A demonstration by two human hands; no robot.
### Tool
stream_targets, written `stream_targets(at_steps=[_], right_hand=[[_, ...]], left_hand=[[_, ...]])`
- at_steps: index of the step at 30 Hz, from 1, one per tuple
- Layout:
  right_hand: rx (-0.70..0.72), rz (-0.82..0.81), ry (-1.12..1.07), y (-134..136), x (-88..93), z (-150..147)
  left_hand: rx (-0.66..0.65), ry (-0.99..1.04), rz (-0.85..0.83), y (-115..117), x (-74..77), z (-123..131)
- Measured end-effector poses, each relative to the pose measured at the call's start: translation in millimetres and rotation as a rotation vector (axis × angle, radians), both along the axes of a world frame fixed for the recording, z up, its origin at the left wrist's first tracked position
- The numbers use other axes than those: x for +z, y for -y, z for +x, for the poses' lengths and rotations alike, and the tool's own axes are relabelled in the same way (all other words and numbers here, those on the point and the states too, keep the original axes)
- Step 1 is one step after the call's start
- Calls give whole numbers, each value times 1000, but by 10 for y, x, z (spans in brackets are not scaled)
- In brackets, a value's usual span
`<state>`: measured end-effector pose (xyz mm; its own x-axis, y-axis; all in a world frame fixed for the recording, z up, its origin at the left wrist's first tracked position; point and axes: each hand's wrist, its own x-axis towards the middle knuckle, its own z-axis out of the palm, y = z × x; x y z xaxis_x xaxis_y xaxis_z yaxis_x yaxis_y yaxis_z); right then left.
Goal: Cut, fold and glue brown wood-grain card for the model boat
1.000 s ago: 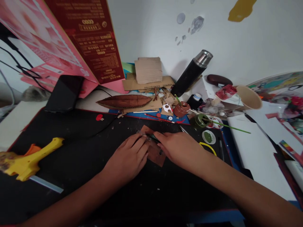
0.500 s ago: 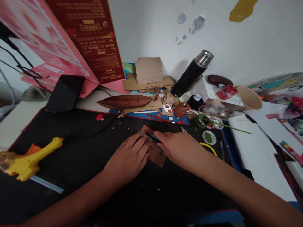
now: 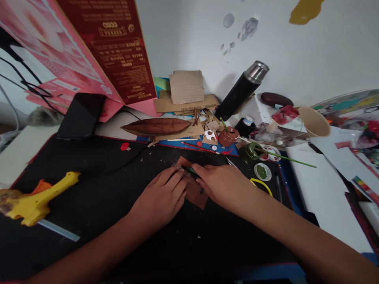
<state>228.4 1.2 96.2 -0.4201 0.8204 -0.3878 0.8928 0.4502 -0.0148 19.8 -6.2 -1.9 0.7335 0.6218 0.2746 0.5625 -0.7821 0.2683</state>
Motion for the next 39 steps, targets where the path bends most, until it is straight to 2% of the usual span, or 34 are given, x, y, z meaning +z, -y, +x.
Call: stream_targets(at_steps=[10,22,39], right_hand=[[8,24,14,16,-48,8],[-1,32,-5,18,2,37],[-3,7,19,7,-32,11]], left_hand=[[9,0,-5,7,-7,7],[9,2,10,0,-7,4],[0,-2,24,-1,4,3]])
